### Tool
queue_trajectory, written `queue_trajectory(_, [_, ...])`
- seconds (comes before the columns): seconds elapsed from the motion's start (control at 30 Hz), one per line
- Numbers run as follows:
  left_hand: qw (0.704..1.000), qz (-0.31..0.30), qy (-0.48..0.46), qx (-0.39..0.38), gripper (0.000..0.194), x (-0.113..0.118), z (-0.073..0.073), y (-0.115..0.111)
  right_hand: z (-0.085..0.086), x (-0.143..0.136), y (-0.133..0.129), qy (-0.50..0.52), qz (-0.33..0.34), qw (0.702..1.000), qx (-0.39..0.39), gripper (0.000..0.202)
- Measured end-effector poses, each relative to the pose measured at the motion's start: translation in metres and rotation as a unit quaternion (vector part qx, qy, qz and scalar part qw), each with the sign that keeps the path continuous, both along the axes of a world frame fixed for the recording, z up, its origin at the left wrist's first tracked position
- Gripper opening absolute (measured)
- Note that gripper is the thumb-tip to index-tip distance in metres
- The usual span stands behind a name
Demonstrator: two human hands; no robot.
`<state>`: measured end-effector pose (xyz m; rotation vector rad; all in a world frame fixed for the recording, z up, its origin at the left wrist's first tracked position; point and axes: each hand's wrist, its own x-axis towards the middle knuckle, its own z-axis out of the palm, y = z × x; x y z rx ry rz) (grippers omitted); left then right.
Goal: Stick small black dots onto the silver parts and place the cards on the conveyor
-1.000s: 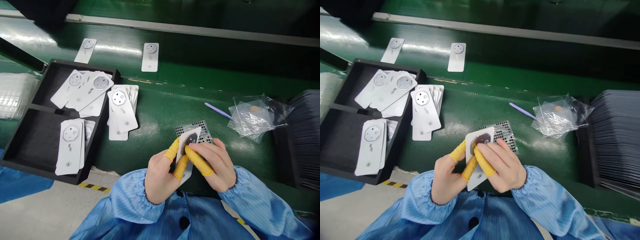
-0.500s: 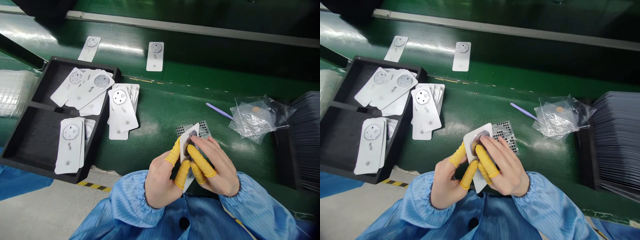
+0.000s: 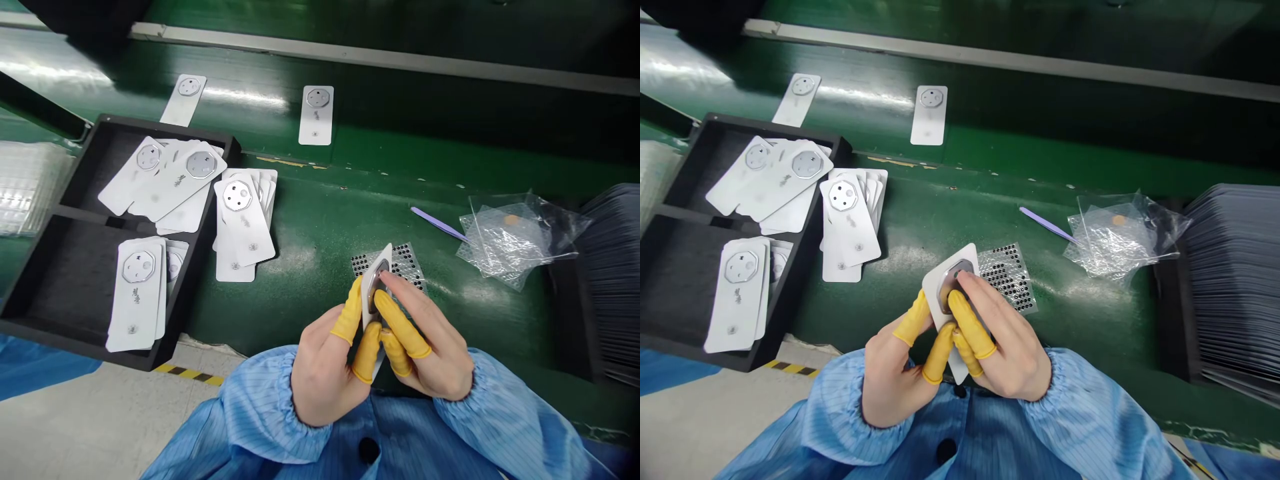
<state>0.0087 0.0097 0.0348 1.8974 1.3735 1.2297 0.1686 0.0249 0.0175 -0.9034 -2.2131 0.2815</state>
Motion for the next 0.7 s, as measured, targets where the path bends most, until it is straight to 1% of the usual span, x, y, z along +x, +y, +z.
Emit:
queue_trajectory(0.17, [1.000, 0.019, 0.009, 0.014, 0.037, 0.000, -0.004, -0.002, -0.002, -0.005, -0.002, -0.033, 0.008, 0.999, -0.015, 0.054])
queue_trajectory(0.23, [0.999, 0.017, -0.022, -0.020, 0.031, -0.001, -0.007, 0.000, -0.006, -0.005, -0.002, -0.023, 0.009, 0.999, -0.022, 0.057])
queue_trajectory(0.27, [0.997, 0.004, -0.056, -0.057, 0.028, -0.001, -0.009, 0.001, -0.009, -0.004, -0.002, -0.005, 0.009, 1.000, -0.028, 0.056])
queue_trajectory(0.3, [0.989, -0.009, -0.106, -0.104, 0.027, -0.002, -0.011, 0.003, -0.011, -0.003, 0.000, 0.022, 0.000, 0.999, -0.039, 0.055])
queue_trajectory(0.33, [0.973, -0.022, -0.166, -0.157, 0.028, -0.003, -0.013, 0.006, -0.013, -0.002, 0.001, 0.058, -0.025, 0.997, -0.055, 0.053])
queue_trajectory(0.37, [0.951, -0.032, -0.229, -0.205, 0.031, -0.003, -0.014, 0.010, -0.016, -0.001, 0.002, 0.101, -0.062, 0.990, -0.079, 0.052])
queue_trajectory(0.43, [0.906, -0.034, -0.330, -0.264, 0.038, -0.005, -0.018, 0.018, -0.021, -0.002, 0.003, 0.191, -0.138, 0.959, -0.158, 0.055])
queue_trajectory(0.47, [0.892, -0.025, -0.359, -0.273, 0.041, -0.006, -0.020, 0.021, -0.024, -0.005, 0.003, 0.231, -0.158, 0.938, -0.206, 0.057])
queue_trajectory(0.5, [0.887, -0.010, -0.372, -0.274, 0.043, -0.006, -0.022, 0.024, -0.027, -0.008, 0.002, 0.265, -0.161, 0.918, -0.249, 0.057])
queue_trajectory(0.57, [0.894, 0.024, -0.361, -0.263, 0.039, -0.006, -0.028, 0.028, -0.036, -0.016, -0.001, 0.308, -0.134, 0.890, -0.309, 0.049])
queue_trajectory(0.63, [0.914, 0.053, -0.320, -0.246, 0.032, -0.005, -0.035, 0.026, -0.046, -0.023, -0.004, 0.338, -0.112, 0.875, -0.327, 0.040])
queue_trajectory(0.7, [0.935, 0.072, -0.273, -0.216, 0.028, -0.006, -0.042, 0.023, -0.058, -0.030, -0.005, 0.363, -0.096, 0.865, -0.333, 0.039])
